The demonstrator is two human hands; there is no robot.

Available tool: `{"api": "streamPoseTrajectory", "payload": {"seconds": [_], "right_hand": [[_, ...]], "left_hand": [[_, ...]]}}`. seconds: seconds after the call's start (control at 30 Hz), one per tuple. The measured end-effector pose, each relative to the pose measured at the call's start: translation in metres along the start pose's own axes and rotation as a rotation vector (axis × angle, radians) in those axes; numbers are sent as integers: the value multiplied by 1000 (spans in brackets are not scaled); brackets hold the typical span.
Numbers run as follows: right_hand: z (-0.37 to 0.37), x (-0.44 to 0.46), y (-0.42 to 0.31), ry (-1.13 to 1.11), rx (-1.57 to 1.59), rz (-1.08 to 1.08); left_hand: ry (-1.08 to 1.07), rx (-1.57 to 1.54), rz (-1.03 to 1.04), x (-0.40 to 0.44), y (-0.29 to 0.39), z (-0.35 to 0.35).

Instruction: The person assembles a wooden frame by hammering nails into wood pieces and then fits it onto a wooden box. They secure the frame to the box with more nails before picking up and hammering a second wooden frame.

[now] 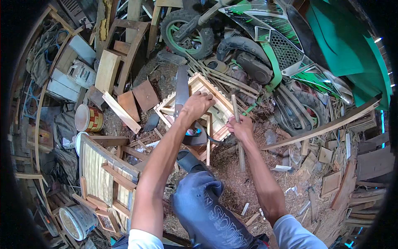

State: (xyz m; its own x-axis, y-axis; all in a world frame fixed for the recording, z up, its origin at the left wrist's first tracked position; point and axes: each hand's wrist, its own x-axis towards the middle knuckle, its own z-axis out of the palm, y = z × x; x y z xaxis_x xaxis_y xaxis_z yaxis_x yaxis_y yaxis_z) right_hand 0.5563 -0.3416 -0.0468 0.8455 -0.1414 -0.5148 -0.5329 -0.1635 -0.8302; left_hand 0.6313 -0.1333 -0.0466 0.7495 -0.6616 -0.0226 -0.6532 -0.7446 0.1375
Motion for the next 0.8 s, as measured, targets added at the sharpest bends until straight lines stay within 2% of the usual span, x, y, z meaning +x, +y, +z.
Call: {"api": "streamPoseTrajectory", "payload": {"seconds": [0.1,0.2,0.3,0.33,0.43,0.53,0.73,0.8], "right_hand": [[-4,1,3,6,18,-10],[-6,5,6,13,30,-7],[-8,3,1,26,43,-5],[-7,3,0,25,34,-6],[-6,-3,-12,0,-18,31],[-2,-13,-24,-1,-52,37],[0,-11,-23,-24,-217,12],[2,-14,-28,-52,-217,48]], "left_hand": [[9,38,27,6,5,-2],[147,-45,81,8,3,-11],[-307,-25,-72,19,2,-18],[-297,-144,-158,18,-1,-7],[-96,-300,-275,17,-2,8],[258,-165,-572,20,13,23],[206,-215,-684,21,21,24],[288,-93,-675,22,22,26]]}}
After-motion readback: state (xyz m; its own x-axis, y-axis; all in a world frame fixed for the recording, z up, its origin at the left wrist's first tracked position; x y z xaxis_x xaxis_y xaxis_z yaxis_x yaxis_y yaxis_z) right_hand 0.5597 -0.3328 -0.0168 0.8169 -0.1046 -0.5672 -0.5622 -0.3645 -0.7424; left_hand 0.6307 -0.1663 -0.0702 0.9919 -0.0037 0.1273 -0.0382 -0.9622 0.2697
